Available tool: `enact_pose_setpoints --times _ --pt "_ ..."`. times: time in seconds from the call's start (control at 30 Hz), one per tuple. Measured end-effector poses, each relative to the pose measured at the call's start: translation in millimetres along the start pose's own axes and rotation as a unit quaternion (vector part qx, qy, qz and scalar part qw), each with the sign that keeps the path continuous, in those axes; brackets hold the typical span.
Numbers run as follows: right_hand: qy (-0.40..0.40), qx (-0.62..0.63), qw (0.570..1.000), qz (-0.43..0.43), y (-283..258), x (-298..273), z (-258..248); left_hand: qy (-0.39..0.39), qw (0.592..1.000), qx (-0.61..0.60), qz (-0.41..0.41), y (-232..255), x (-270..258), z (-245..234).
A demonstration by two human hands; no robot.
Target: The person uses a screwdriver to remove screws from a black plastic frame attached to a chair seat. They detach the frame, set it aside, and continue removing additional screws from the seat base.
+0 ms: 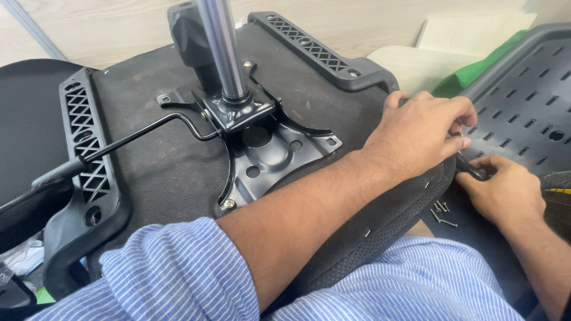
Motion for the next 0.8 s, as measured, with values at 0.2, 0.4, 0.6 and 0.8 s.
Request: enact_pose_setpoints --times 0.2,0.4,0.6,0.8 --pt "-0.045 0.008 0.999 0.027 23 -13 38 -0.016 1.0 0.02 0.007 9 4 8" --pt "-0.075 0.003 0.994 0.074 42 -24 61 -0.073 0.997 0.033 0.01 23 5 20" --pt "-0.106 -0.001 0.99 0.095 45 -38 72 -0.087 0.995 0.039 0.022 33 7 22" --pt "-0.134 0.032 0.984 0.116 27 -44 77 -0.155 0.986 0.046 -0.03 28 8 29"
Point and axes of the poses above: each hand's wrist, its own x-axis towards the middle knuckle, its own z-axis out of the palm, y = z × x, the point moved 5 cm from there along x, towards the middle knuckle, and after that the axes turned 2 degrees about -z, right-handed, at the moved point
